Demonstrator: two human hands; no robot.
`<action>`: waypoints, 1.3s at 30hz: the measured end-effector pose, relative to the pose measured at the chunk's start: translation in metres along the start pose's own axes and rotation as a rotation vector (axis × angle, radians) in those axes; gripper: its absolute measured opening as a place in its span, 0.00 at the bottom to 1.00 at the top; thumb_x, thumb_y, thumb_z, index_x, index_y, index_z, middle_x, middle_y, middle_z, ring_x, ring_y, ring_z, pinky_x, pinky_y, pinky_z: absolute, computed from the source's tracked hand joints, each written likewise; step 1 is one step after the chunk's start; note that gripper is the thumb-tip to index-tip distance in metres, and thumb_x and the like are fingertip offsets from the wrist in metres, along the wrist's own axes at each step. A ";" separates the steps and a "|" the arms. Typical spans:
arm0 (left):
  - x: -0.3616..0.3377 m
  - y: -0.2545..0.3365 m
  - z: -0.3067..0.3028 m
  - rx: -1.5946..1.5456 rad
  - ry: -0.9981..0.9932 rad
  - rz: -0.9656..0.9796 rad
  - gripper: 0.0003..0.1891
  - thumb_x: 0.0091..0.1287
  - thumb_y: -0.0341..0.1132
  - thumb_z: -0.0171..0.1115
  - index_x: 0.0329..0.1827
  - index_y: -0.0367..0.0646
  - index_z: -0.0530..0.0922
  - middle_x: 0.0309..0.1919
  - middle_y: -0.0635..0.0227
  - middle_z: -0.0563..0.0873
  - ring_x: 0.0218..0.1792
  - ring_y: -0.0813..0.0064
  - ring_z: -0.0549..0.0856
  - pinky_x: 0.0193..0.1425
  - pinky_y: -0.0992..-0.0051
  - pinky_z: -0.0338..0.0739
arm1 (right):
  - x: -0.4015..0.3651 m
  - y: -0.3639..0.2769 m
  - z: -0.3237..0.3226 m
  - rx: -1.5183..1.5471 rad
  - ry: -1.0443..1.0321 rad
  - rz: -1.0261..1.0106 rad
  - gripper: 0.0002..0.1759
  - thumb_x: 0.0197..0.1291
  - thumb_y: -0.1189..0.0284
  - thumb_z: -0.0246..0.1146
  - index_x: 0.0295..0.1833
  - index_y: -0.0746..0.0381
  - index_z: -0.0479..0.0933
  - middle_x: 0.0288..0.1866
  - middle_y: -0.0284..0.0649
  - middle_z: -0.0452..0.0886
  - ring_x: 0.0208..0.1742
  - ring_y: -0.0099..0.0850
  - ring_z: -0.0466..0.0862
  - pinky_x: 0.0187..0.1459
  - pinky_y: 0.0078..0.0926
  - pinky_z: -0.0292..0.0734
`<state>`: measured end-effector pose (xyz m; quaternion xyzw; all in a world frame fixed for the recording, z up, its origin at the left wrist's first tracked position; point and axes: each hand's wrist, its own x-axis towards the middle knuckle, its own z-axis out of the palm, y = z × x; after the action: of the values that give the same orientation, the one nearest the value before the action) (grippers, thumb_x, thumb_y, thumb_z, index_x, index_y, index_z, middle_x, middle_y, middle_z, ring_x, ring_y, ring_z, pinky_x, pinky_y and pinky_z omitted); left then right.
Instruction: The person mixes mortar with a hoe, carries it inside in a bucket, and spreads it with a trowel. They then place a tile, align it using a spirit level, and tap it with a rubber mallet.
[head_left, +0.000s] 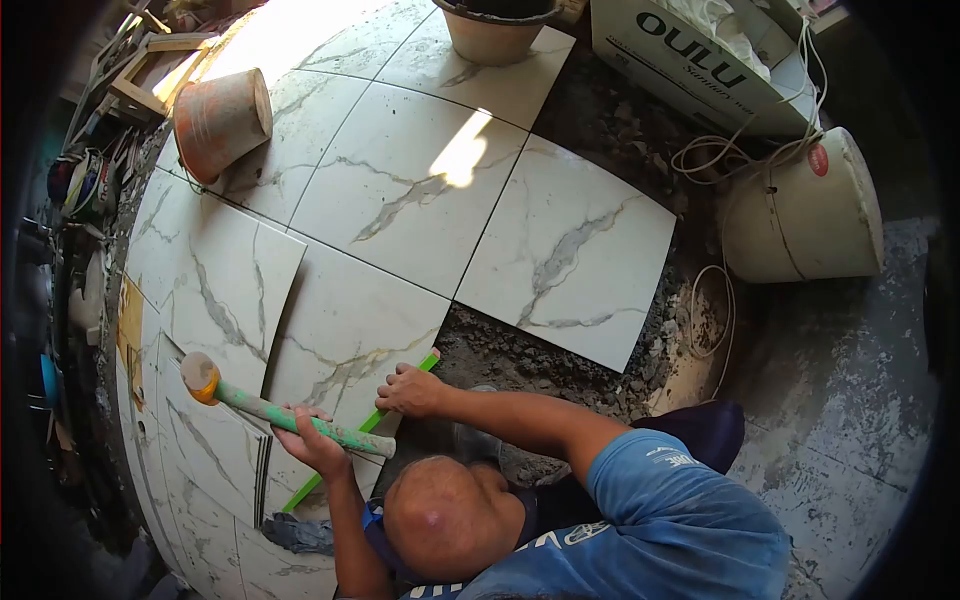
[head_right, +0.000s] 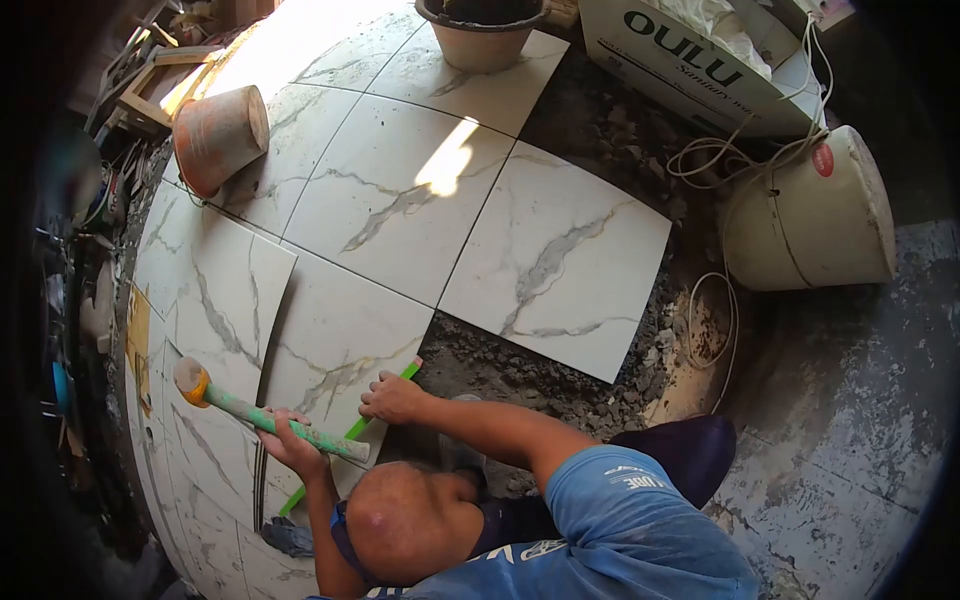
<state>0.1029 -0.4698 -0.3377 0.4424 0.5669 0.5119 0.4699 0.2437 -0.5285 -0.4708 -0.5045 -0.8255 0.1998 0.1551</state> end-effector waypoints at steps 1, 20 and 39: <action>0.002 -0.001 0.010 0.001 -0.024 0.003 0.23 0.68 0.35 0.54 0.60 0.32 0.60 0.32 0.66 0.73 0.26 0.77 0.73 0.34 0.76 0.71 | 0.014 -0.006 0.014 0.011 0.004 -0.006 0.05 0.57 0.64 0.57 0.38 0.48 0.77 0.33 0.29 0.79 0.42 0.30 0.82 0.45 0.35 0.72; -0.071 -0.071 0.232 0.290 -1.284 0.489 0.26 0.72 0.55 0.53 0.54 0.38 0.71 0.48 0.56 0.81 0.58 0.57 0.74 0.67 0.57 0.61 | -0.181 0.052 -0.156 0.930 0.539 1.068 0.23 0.62 0.65 0.64 0.57 0.66 0.71 0.33 0.39 0.78 0.35 0.30 0.78 0.39 0.31 0.75; -0.052 -0.175 0.280 1.082 -0.977 0.823 0.50 0.66 0.64 0.53 0.77 0.30 0.50 0.77 0.43 0.49 0.78 0.48 0.48 0.79 0.53 0.42 | -0.254 0.092 -0.094 1.147 0.829 1.426 0.19 0.70 0.56 0.58 0.53 0.59 0.67 0.20 0.31 0.69 0.14 0.20 0.69 0.15 0.20 0.65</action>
<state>0.3840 -0.4899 -0.5176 0.9507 0.2601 0.0504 0.1613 0.4704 -0.7017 -0.4477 -0.7599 0.0099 0.4223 0.4940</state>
